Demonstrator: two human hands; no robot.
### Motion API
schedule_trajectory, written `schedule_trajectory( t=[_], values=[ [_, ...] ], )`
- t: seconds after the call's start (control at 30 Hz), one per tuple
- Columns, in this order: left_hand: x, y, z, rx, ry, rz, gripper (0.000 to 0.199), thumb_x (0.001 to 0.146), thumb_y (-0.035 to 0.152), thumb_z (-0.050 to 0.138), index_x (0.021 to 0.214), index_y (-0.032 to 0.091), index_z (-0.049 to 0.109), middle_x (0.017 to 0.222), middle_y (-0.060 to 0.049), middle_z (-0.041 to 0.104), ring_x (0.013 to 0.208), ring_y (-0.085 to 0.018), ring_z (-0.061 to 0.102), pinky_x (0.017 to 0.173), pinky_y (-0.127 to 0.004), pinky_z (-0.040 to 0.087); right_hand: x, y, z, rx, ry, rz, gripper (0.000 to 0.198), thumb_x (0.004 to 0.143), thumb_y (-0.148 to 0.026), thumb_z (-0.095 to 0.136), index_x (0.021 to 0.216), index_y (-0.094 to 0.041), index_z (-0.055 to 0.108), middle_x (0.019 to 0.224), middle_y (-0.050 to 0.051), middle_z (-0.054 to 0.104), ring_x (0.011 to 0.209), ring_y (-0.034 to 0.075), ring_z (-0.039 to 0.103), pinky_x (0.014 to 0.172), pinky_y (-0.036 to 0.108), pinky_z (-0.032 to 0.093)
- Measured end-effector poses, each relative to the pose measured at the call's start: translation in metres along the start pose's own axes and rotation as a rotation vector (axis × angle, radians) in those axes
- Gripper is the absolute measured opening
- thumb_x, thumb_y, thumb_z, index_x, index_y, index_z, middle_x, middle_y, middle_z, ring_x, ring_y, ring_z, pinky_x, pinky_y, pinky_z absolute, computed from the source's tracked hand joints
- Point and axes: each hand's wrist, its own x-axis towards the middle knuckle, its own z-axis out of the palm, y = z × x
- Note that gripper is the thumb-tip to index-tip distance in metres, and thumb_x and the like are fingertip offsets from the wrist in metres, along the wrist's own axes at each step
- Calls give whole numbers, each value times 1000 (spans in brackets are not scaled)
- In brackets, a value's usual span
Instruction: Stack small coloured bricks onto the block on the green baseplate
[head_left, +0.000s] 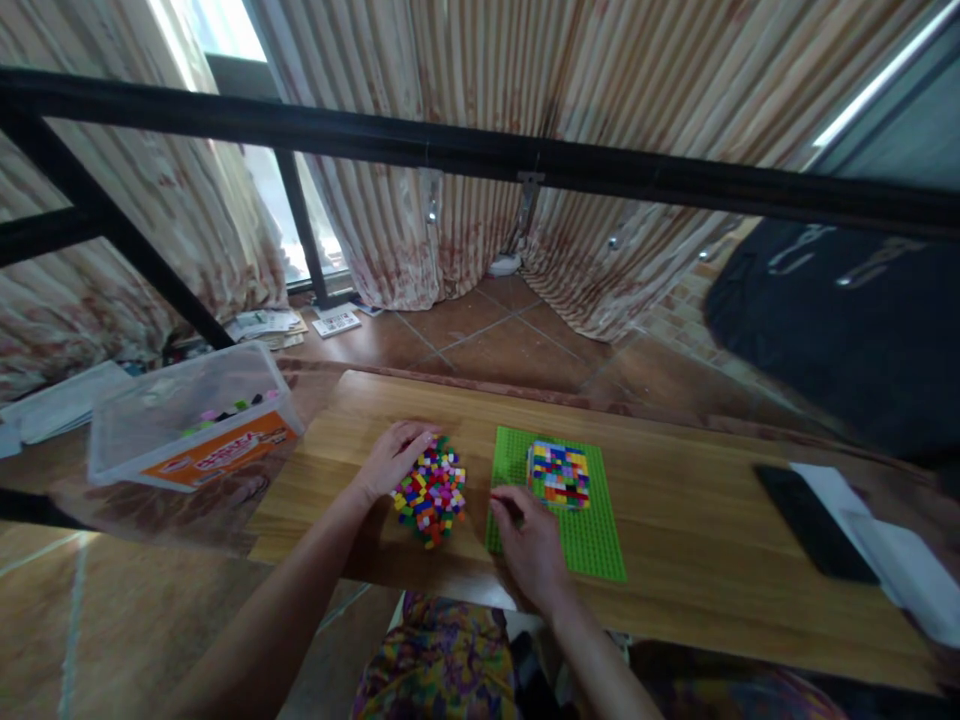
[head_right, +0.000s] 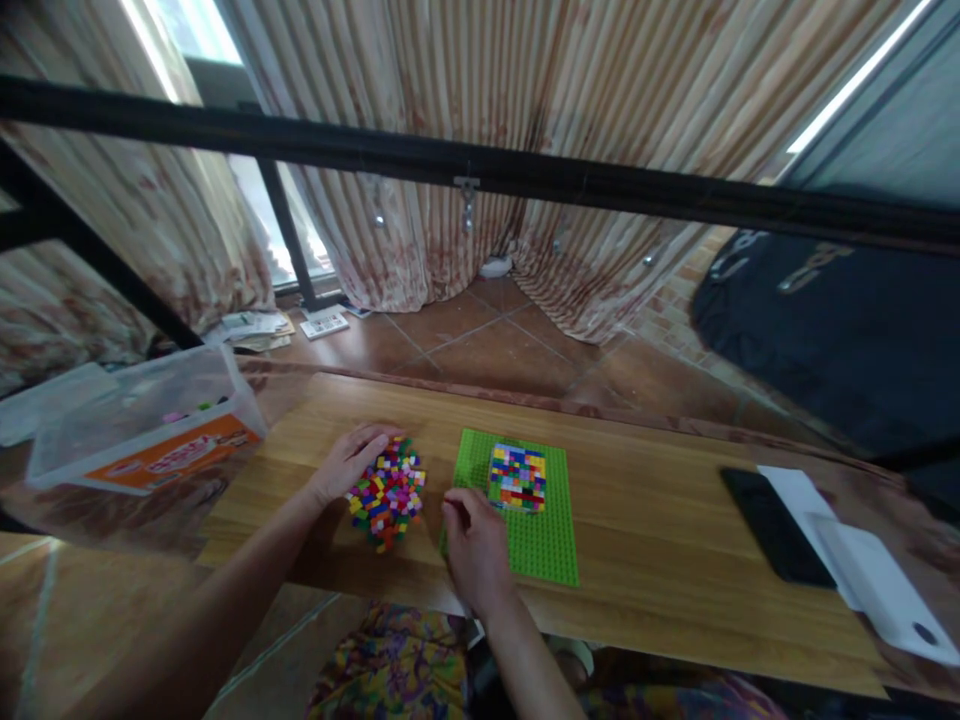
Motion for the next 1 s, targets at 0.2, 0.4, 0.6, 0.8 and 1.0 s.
schedule_trajectory(
  t=[0.2,0.4,0.6,0.8,1.0],
  values=[
    [2,-3,0,-3,11,0,55,92,58,42,109,16,74,114,-10,74,110,-26,65,105,-41,47,-31,21,-40,96,219,247,29,86,-44,60,95,-20,72,96,9,75,84,20,70,78,33,55],
    [4,-3,-1,11,27,-38,65,89,68,40,106,16,75,110,-10,75,107,-27,66,105,-42,47,-28,49,-80,113,428,312,36,81,-50,65,94,-17,71,87,9,75,75,19,69,71,32,55],
    [5,-5,-1,-10,35,-48,70,87,74,40,107,16,74,111,-10,74,107,-28,66,105,-43,47,-7,59,-84,229,536,351,34,70,-46,72,83,-16,71,79,6,74,73,19,66,70,32,53],
    [5,-2,-2,-7,37,-47,70,88,73,38,106,15,74,111,-10,74,106,-28,66,104,-42,47,7,55,-70,333,554,376,30,67,-42,75,80,-15,71,74,4,72,70,17,64,70,31,51],
    [5,-1,-3,5,31,-39,68,89,70,38,105,15,74,108,-10,75,103,-27,67,103,-41,48,9,62,-63,329,631,383,31,67,-43,76,79,-15,70,70,4,71,68,16,63,68,30,50]
  ],
)
